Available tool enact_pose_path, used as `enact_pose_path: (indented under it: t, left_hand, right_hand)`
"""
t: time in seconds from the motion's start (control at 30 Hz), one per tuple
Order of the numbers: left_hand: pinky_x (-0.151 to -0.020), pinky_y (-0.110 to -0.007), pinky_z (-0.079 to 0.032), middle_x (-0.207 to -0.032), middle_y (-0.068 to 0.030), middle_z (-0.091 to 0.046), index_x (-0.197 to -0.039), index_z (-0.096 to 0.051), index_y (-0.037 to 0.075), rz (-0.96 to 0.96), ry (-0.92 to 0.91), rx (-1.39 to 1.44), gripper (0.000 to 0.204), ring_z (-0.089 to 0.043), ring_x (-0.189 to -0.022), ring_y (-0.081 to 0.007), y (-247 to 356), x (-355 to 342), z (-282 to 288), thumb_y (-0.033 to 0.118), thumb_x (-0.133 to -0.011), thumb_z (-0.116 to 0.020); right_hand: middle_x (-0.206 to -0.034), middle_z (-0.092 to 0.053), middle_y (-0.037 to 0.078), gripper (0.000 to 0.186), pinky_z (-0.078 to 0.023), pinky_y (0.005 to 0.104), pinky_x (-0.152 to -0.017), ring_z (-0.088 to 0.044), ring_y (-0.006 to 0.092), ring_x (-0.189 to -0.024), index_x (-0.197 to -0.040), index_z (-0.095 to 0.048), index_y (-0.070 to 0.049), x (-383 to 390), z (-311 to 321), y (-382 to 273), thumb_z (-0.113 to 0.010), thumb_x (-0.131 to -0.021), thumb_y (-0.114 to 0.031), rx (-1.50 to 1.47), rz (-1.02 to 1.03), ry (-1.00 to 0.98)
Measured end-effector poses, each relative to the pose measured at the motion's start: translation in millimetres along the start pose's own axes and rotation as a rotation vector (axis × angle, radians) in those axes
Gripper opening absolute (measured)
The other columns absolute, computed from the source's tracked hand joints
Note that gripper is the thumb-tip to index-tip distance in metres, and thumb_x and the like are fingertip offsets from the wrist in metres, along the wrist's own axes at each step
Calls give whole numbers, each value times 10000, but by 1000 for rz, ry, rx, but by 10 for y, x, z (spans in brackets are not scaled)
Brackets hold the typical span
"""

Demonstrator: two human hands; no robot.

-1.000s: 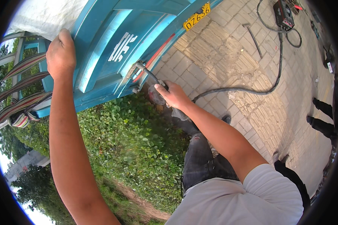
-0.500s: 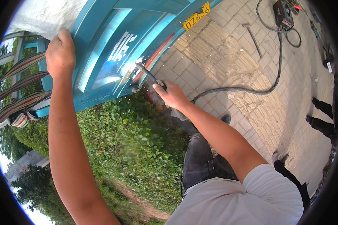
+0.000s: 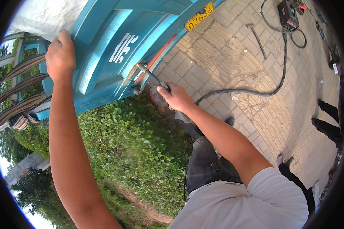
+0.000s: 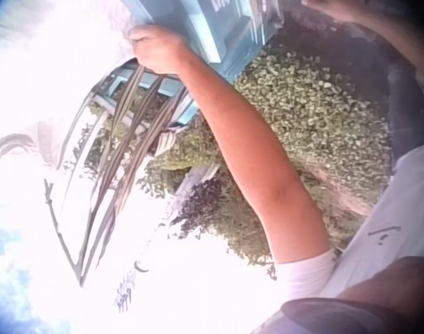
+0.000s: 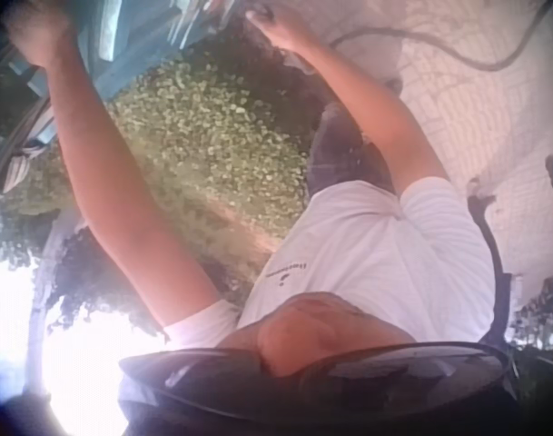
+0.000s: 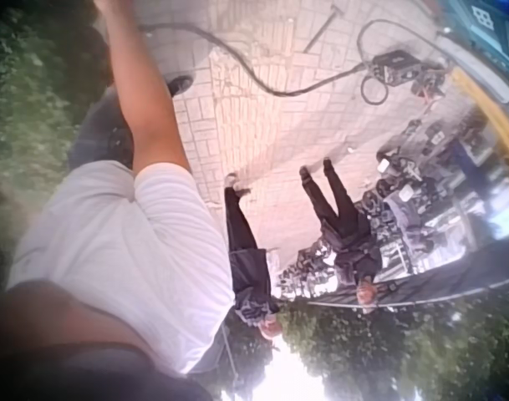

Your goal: The person welds the rear metal frame of a teal three-wheeled cargo vehicle using a handheld welding torch. They move along the lower edge, creating weld beads and sparks while occasionally repositioning the torch and cable.

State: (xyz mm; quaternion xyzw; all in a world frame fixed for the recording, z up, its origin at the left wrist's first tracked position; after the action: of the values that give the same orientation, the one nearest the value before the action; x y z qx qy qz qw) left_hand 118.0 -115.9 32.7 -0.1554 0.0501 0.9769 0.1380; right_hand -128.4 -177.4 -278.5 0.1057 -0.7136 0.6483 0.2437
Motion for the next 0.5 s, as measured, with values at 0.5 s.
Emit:
enact_pose_path:
  t: [0.5]
  left_hand:
    - [-901, -484, -449, -1083, -244, -652, -1016, -696, 36, 17, -29, -33, 654, -575, -1014, -460, 39, 19, -2, 506, -901, -255]
  right_hand:
    - [-568, -546, 47, 502, -438, 327, -454, -545, 151, -449, -1079, -591, -5, -29, -96, -20, -576, -968, -495, -90, 73, 68]
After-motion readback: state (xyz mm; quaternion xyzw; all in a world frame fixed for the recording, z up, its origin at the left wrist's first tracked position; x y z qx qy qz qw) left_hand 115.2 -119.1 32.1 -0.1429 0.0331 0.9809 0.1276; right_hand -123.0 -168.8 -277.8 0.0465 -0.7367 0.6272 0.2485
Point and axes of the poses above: each hand's wrist, its own x-axis away from the middle knuckle, its own z-axis out of the back of the hand, y = z × x, the point moved 6 cm from there along -x, towards the middle knuckle
